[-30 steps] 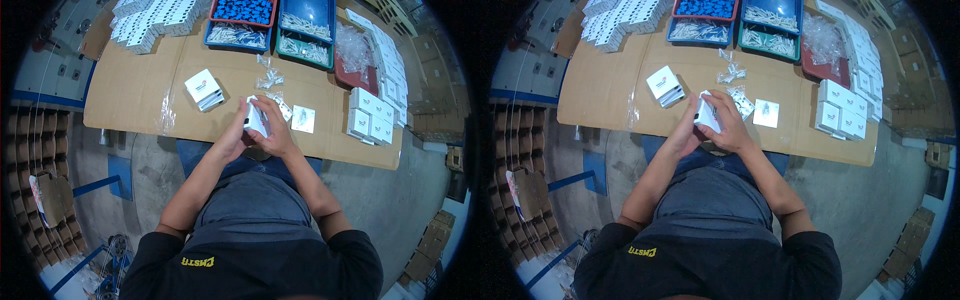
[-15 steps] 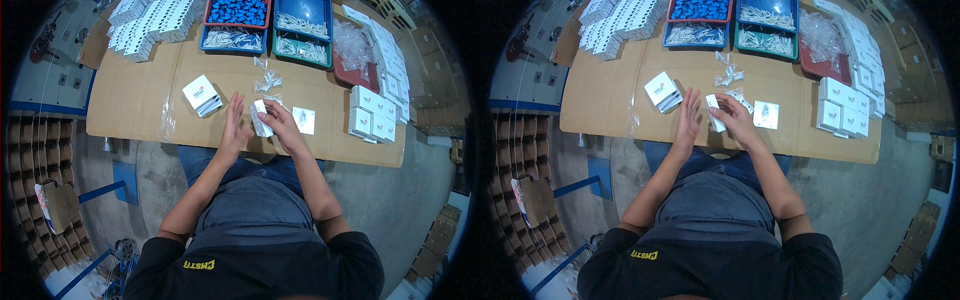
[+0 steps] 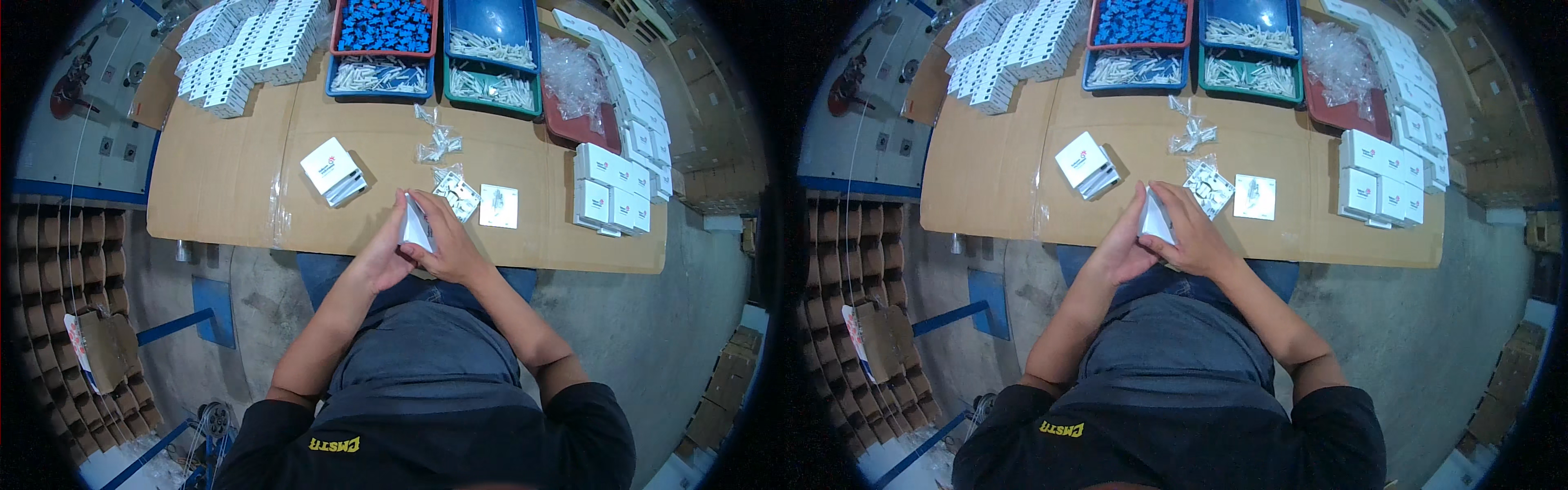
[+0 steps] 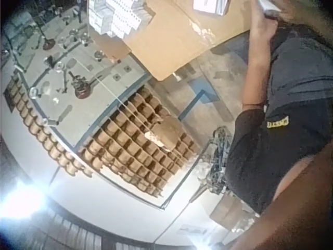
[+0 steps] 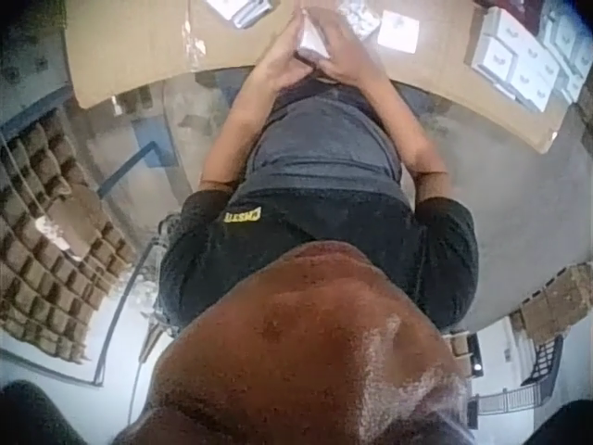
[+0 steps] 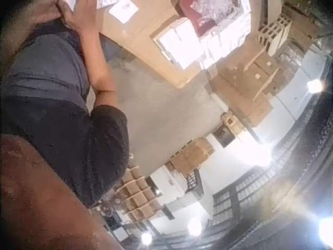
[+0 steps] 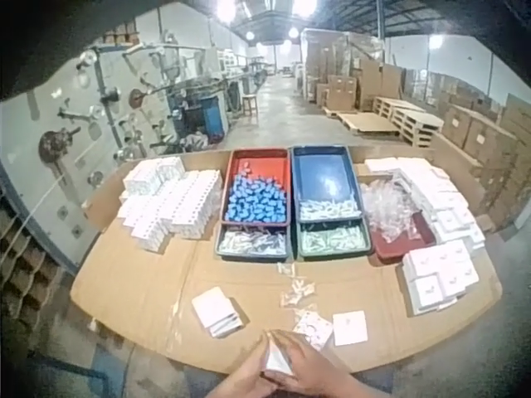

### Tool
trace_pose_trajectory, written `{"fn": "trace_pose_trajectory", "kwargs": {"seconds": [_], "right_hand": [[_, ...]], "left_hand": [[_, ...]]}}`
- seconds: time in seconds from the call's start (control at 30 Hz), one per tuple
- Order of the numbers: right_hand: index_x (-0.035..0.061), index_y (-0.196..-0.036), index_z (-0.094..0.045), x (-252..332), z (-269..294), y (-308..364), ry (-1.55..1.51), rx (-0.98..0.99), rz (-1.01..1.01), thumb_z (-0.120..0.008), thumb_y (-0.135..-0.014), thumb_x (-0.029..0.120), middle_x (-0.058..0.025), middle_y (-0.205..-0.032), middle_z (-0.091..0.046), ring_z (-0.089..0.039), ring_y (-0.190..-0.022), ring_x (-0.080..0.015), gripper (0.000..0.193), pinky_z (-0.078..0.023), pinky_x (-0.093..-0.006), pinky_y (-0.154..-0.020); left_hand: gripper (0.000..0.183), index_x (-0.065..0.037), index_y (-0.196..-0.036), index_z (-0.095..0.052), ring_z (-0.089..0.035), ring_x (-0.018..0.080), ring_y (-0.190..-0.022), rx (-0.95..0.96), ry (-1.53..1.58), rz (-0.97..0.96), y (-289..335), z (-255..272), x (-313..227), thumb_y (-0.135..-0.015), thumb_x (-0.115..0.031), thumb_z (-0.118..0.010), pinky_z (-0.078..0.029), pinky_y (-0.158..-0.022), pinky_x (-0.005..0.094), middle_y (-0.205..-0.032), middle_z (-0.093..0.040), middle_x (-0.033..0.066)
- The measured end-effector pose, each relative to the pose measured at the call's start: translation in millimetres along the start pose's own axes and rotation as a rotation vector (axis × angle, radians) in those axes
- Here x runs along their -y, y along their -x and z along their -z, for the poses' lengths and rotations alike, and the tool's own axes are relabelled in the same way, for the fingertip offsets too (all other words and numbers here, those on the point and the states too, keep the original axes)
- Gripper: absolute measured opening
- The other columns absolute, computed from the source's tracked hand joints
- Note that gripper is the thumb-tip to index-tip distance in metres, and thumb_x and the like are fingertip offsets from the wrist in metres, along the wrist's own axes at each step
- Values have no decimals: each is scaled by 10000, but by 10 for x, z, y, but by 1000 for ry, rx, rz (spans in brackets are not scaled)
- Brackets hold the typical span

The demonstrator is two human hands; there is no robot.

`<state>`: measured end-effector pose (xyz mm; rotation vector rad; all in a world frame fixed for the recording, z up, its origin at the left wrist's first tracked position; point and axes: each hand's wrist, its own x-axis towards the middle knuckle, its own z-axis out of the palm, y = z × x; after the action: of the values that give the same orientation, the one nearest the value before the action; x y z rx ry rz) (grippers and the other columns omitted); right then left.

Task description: Package small electrical components into boxes.

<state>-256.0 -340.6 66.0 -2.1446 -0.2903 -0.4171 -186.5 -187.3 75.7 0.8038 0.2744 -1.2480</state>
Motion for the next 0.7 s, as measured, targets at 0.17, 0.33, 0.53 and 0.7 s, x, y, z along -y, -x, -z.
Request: {"fn": "trace_pose_trajectory", "kwargs": {"seconds": [0.17,0.33,0.53,0.7], "right_hand": [[-36,-1430,-508,-8,-20,34,29,-1,-12,-694,-949,374,-246,-1427,-497,-524,-1283,-405,658,-438,-457,-1078],[-42,-1445,-501,-147,-143,119,56,-21,3,-660,-978,338,-246,-1434,-498,-540,-1279,-404,623,-450,-444,-1074],[-56,-1427,-507,-181,-116,136,-93,-91,-82,-638,-997,352,-259,-1403,-512,-530,-1287,-414,607,-437,-443,-1087],[-64,-1486,-431,-404,24,149,-424,-491,-293,-372,-1112,416,-198,-1429,-571,-560,-1321,-297,612,-419,-397,-1121]], "left_hand": [[657,-154,-1425,-507,-624,208,-1191,-19,71,-99,-3,-97,131,-1047,-666,-342,-539,-986,385,-1259,-635,59],[556,-157,-1379,-546,-620,200,-1187,-28,142,-178,-166,73,272,-1068,-597,-412,-539,-992,396,-1264,-633,28],[504,-162,-1352,-568,-622,181,-1161,6,197,-165,-154,-8,241,-1062,-563,-470,-538,-979,416,-1225,-640,9],[593,-117,-1418,-520,-673,305,-1125,154,222,-132,-275,176,302,-1088,-576,-340,-556,-975,483,-1279,-653,158]]}}
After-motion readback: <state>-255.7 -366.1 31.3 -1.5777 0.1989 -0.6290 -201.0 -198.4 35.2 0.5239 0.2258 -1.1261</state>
